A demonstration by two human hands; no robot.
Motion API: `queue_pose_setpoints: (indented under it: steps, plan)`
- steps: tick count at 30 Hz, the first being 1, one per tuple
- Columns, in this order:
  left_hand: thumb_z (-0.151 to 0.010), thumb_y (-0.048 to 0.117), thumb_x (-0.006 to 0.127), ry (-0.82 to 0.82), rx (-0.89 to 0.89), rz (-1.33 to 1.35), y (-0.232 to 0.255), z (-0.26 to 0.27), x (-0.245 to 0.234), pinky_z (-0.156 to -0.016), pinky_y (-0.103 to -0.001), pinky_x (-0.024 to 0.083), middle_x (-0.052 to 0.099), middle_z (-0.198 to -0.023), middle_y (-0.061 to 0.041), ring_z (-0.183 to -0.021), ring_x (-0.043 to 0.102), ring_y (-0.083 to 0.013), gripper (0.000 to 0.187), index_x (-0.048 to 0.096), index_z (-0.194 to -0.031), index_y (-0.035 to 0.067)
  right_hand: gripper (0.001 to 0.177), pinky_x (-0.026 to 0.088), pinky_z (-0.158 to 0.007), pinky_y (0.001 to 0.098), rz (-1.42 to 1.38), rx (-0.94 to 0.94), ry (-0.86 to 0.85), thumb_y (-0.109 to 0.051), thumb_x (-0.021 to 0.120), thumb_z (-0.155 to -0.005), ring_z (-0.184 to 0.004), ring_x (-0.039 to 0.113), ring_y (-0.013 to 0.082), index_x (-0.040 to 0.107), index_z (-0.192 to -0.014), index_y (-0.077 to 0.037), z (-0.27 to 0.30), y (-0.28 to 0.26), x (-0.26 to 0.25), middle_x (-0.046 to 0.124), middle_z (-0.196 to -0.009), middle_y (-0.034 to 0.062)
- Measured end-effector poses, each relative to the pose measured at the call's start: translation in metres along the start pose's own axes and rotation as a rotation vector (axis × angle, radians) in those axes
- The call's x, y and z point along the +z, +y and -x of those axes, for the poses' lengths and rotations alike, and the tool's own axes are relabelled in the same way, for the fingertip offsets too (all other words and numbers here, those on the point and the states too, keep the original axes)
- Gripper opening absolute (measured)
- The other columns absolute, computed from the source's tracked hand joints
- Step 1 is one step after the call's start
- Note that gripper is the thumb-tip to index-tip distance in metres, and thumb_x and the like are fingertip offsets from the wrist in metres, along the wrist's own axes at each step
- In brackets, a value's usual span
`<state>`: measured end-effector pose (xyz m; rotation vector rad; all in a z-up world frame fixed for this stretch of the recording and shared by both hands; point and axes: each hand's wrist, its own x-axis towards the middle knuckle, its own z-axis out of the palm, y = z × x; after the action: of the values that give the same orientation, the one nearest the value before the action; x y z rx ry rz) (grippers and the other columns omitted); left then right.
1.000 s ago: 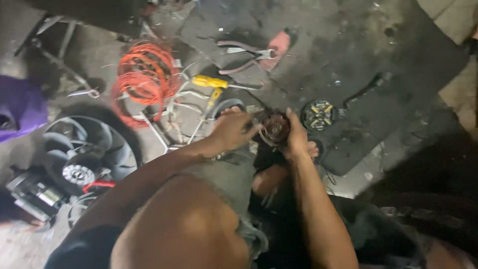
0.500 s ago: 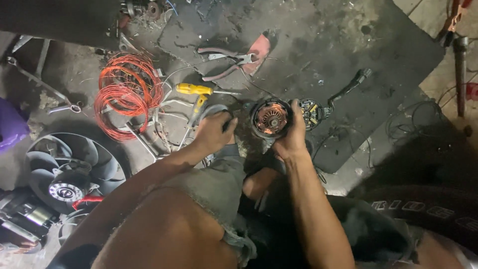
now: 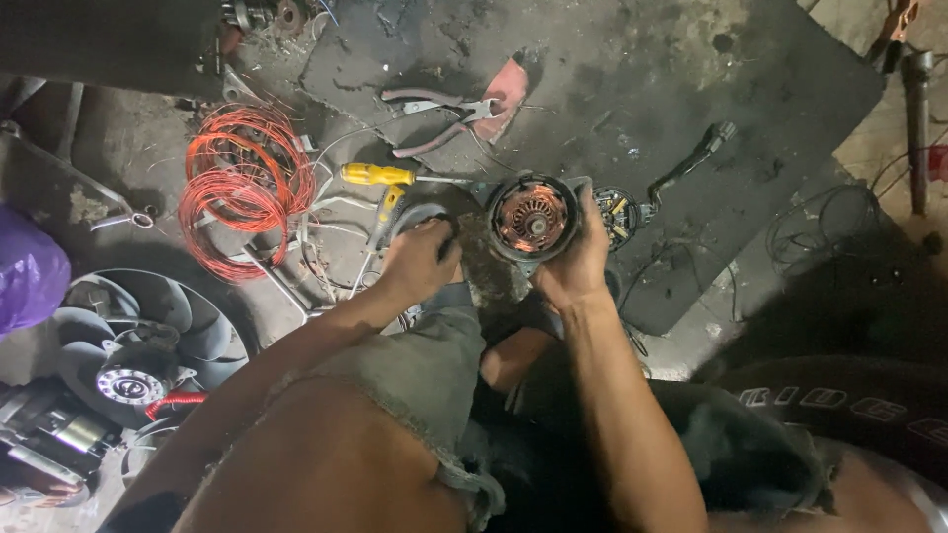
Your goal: Disassembling an electric motor to remove the internal copper windings using hand tools.
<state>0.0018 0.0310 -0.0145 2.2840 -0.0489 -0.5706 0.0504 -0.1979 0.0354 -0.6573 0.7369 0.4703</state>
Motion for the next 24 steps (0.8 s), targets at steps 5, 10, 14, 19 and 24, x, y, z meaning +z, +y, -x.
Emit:
queue_pose_setpoints:
  steps: [5, 10, 14, 19, 24]
  plan:
    - [-0.097, 0.03, 0.057, -0.031, -0.011, -0.031, 0.004, -0.001, -0.003, -0.068, -0.044, 0.058, 0.066, -0.079, -0.015, -0.076, 0.072, -0.0345, 0.025, 0.067, -0.096, 0.007, 0.089, 0.05, -0.108, 0.0596, -0.025, 0.02, -0.013, -0.071, 0.058, -0.084, -0.122, 0.063, 0.0442, 0.055, -0.139, 0.0, 0.001, 0.001, 0.004, 0.061, -0.132, 0.03]
    - [-0.091, 0.035, 0.061, -0.024, 0.033, -0.107, 0.004, -0.002, -0.003, -0.07, -0.049, 0.059, 0.07, -0.084, -0.018, -0.081, 0.073, -0.0392, 0.031, 0.068, -0.095, 0.005, 0.091, 0.053, -0.105, 0.058, -0.027, 0.042, -0.109, -0.072, 0.054, -0.086, -0.12, 0.063, 0.0423, 0.051, -0.141, 0.0, -0.011, 0.004, -0.011, 0.06, -0.131, 0.0295]
    - [-0.092, 0.035, 0.059, -0.035, -0.043, -0.071, 0.005, -0.001, 0.0, -0.065, -0.041, 0.057, 0.066, -0.08, -0.014, -0.075, 0.072, -0.0328, 0.031, 0.067, -0.098, 0.006, 0.093, 0.05, -0.109, 0.0585, -0.044, 0.042, -0.117, -0.072, 0.056, -0.085, -0.123, 0.061, 0.0431, 0.049, -0.143, 0.0, -0.004, 0.005, -0.004, 0.058, -0.134, 0.0302]
    - [-0.089, 0.035, 0.061, -0.068, -0.039, -0.136, 0.008, -0.003, -0.004, -0.077, -0.045, 0.059, 0.072, -0.092, -0.017, -0.091, 0.074, -0.0357, 0.036, 0.068, -0.109, 0.005, 0.091, 0.055, -0.1, 0.0606, -0.063, 0.045, -0.118, -0.071, 0.059, -0.085, -0.115, 0.064, 0.0443, 0.051, -0.14, 0.0, 0.005, 0.005, 0.012, 0.06, -0.128, 0.0287]
    - [-0.088, 0.035, 0.061, -0.105, -0.035, -0.166, 0.003, -0.005, -0.003, -0.083, -0.047, 0.06, 0.073, -0.1, -0.018, -0.099, 0.074, -0.0357, 0.041, 0.068, -0.115, 0.004, 0.082, 0.061, -0.088, 0.0587, -0.081, 0.061, -0.124, -0.069, 0.058, -0.087, -0.104, 0.069, 0.0418, 0.054, -0.133, -0.001, 0.004, 0.003, 0.013, 0.065, -0.118, 0.0276]
